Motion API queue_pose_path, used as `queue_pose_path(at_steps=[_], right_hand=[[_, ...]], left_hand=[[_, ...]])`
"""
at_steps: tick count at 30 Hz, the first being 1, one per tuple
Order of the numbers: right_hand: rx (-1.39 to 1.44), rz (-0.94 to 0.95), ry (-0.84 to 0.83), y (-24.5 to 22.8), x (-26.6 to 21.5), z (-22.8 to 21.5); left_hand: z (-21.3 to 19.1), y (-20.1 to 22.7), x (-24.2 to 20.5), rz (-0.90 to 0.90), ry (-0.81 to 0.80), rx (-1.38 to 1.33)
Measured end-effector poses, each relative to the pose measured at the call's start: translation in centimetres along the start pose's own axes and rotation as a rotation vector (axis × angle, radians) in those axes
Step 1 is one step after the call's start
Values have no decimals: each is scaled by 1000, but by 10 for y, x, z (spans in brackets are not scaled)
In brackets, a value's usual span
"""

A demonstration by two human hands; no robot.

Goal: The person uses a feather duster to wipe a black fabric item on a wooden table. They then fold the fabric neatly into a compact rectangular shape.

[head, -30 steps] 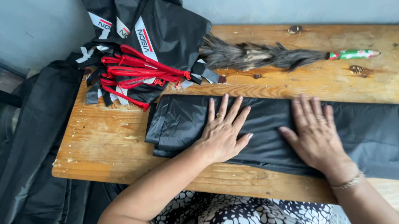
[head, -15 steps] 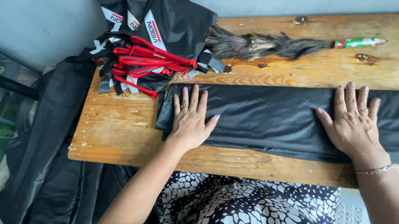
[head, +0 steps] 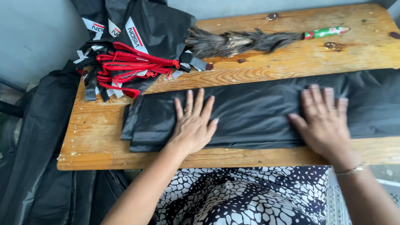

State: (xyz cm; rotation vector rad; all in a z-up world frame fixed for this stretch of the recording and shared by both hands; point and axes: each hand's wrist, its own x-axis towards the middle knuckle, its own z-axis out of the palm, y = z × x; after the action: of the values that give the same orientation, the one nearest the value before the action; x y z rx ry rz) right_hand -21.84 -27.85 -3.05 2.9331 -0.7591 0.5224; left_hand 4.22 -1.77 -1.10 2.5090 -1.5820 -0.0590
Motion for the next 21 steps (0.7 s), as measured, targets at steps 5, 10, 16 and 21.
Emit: queue_pose_path(at_steps=[5, 10, 16, 21], right_hand=[[75, 312, -153, 38, -9, -12], [47, 169, 9, -48, 11, -21], [167, -12, -321, -79, 38, -7], [-98, 85, -102, 55, 43, 29]], left_hand=[[2, -15, -17, -5, 62, 75], [-28, 41, 17, -89, 101, 25], [9, 68, 24, 76, 10, -56], [-1, 53, 13, 72, -61, -45]])
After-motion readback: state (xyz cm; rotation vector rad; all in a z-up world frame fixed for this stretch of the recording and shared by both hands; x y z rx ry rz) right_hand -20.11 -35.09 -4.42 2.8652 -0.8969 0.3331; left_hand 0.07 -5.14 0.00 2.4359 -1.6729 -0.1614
